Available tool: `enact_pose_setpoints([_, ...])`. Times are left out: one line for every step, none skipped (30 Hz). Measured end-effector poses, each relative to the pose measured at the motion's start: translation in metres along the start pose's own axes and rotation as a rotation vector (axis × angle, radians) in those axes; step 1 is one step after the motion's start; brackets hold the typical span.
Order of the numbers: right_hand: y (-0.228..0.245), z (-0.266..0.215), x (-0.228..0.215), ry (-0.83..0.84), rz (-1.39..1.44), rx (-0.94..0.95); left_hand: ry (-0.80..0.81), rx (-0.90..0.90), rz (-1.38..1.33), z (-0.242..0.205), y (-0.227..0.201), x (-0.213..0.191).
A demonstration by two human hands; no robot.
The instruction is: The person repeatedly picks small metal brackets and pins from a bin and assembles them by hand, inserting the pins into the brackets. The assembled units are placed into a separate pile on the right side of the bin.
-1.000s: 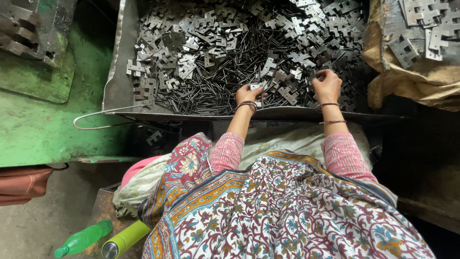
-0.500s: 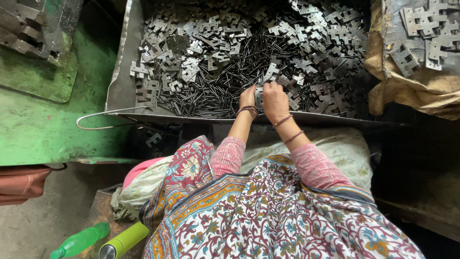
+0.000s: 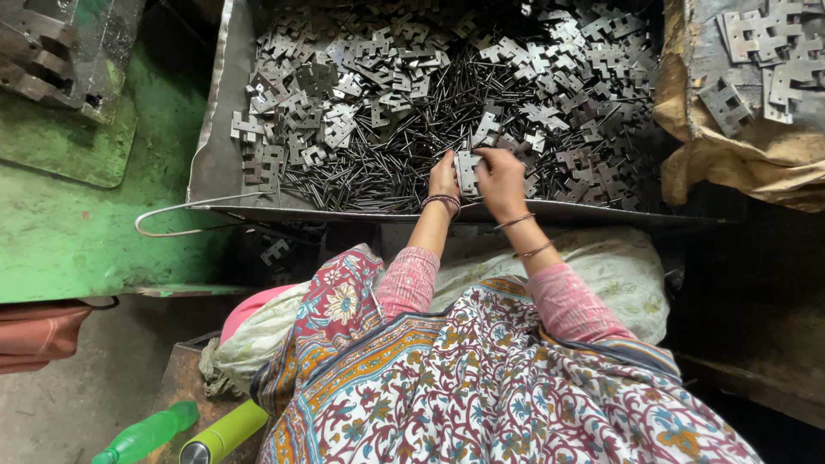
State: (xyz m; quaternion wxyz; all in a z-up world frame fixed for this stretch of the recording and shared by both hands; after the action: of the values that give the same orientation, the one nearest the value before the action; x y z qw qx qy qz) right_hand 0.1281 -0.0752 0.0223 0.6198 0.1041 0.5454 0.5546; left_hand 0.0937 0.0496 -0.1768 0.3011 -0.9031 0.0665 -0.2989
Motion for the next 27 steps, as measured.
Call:
enact_pose_setpoints([-0.011, 0.002, -0.008, -0.047, 0.035, 0.09, -0.009, -0.018, -0.043, 0.002, 0.004, -0.001])
enact_pose_setpoints([-0.016, 0.003, -0.013, -0.038, 0.022, 0.099, 0.025, 0.023, -0.043, 0.003, 0.005, 0.0])
enact_pose_setpoints([-0.021, 0.002, -0.015, -0.03, 0.009, 0.109, 0.059, 0.064, -0.044, 0.004, 0.005, 0.002])
enact_pose_setpoints([-0.024, 0.002, -0.017, -0.025, -0.003, 0.117, 0.096, 0.107, -0.044, 0.006, 0.004, 0.006])
enact_pose_setpoints([-0.024, 0.002, -0.015, 0.012, -0.017, 0.106, 0.095, 0.124, -0.032, 0.007, 0.004, 0.007])
enact_pose_setpoints([-0.021, -0.001, -0.009, 0.051, -0.028, 0.095, 0.09, 0.143, -0.019, 0.008, 0.003, 0.005])
enact_pose_setpoints([-0.018, -0.005, -0.002, 0.089, -0.039, 0.084, 0.086, 0.163, -0.006, 0.009, 0.002, 0.004])
enact_pose_setpoints([-0.015, -0.008, 0.004, 0.133, -0.094, 0.084, 0.062, 0.164, 0.07, 0.009, 0.002, 0.001])
enact_pose_setpoints([-0.011, -0.011, 0.009, 0.177, -0.149, 0.084, 0.039, 0.164, 0.145, 0.008, 0.002, -0.002])
enact_pose_setpoints([-0.007, -0.013, 0.015, 0.22, -0.203, 0.081, 0.016, 0.167, 0.221, 0.008, 0.0, -0.004])
enact_pose_setpoints([-0.002, -0.015, 0.018, 0.219, -0.216, 0.07, 0.043, 0.169, 0.143, 0.008, -0.003, -0.004])
enact_pose_setpoints([0.001, -0.018, 0.02, 0.219, -0.233, 0.06, 0.071, 0.166, 0.063, 0.007, -0.003, -0.002])
enact_pose_setpoints([0.003, -0.02, 0.02, 0.219, -0.251, 0.05, 0.098, 0.163, -0.017, 0.007, -0.003, 0.0])
enact_pose_setpoints([0.005, -0.023, 0.019, 0.194, -0.246, 0.026, 0.083, 0.156, -0.004, 0.007, -0.001, 0.0])
enact_pose_setpoints([0.007, -0.025, 0.018, 0.17, -0.242, 0.002, 0.068, 0.149, 0.009, 0.007, 0.001, 0.0])
enact_pose_setpoints([0.008, -0.025, 0.018, 0.146, -0.236, -0.022, 0.053, 0.143, 0.023, 0.007, 0.001, -0.001])
enact_pose_setpoints([0.006, -0.025, 0.019, 0.175, -0.231, -0.005, 0.069, 0.159, 0.014, 0.007, -0.001, 0.0])
enact_pose_setpoints([0.004, -0.026, 0.02, 0.203, -0.226, 0.013, 0.085, 0.173, 0.006, 0.006, -0.002, -0.001])
enact_pose_setpoints([0.003, -0.027, 0.021, 0.232, -0.22, 0.032, 0.1, 0.187, -0.001, 0.004, -0.002, 0.0])
enact_pose_setpoints([0.003, -0.025, 0.02, 0.229, -0.201, 0.031, 0.105, 0.2, 0.02, 0.004, -0.004, 0.001])
enact_pose_setpoints([0.003, -0.025, 0.021, 0.226, -0.181, 0.03, 0.11, 0.212, 0.04, 0.001, -0.007, 0.001])
enact_pose_setpoints([0.004, -0.023, 0.021, 0.219, -0.165, 0.032, 0.119, 0.223, 0.063, -0.001, -0.008, 0.003])
enact_pose_setpoints([0.003, -0.022, 0.023, 0.239, -0.161, 0.066, 0.104, 0.222, 0.05, -0.002, -0.011, 0.002])
enact_pose_setpoints([0.0, -0.021, 0.024, 0.253, -0.16, 0.104, 0.096, 0.217, 0.038, -0.004, -0.012, 0.003])
enact_pose_setpoints([-0.003, -0.02, 0.025, 0.267, -0.159, 0.142, 0.088, 0.212, 0.026, -0.004, -0.013, 0.004])
enact_pose_setpoints([-0.003, -0.019, 0.025, 0.249, -0.145, 0.109, 0.085, 0.219, 0.027, -0.006, -0.013, 0.003])
enact_pose_setpoints([-0.003, -0.019, 0.026, 0.232, -0.132, 0.076, 0.083, 0.226, 0.027, -0.006, -0.014, 0.003])
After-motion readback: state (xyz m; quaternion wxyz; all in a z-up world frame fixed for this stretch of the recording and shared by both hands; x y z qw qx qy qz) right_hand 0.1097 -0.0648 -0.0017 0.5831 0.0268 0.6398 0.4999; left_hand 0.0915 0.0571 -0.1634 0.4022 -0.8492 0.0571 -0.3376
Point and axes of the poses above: each hand's wrist, its own z-axis towards the middle knuckle, its own x-axis out of the palm, y = z × x, the point moved 5 cm from there along z, towards the middle knuckle, and after that the axes turned 7 degrees about -y, right-handed, at the moved point
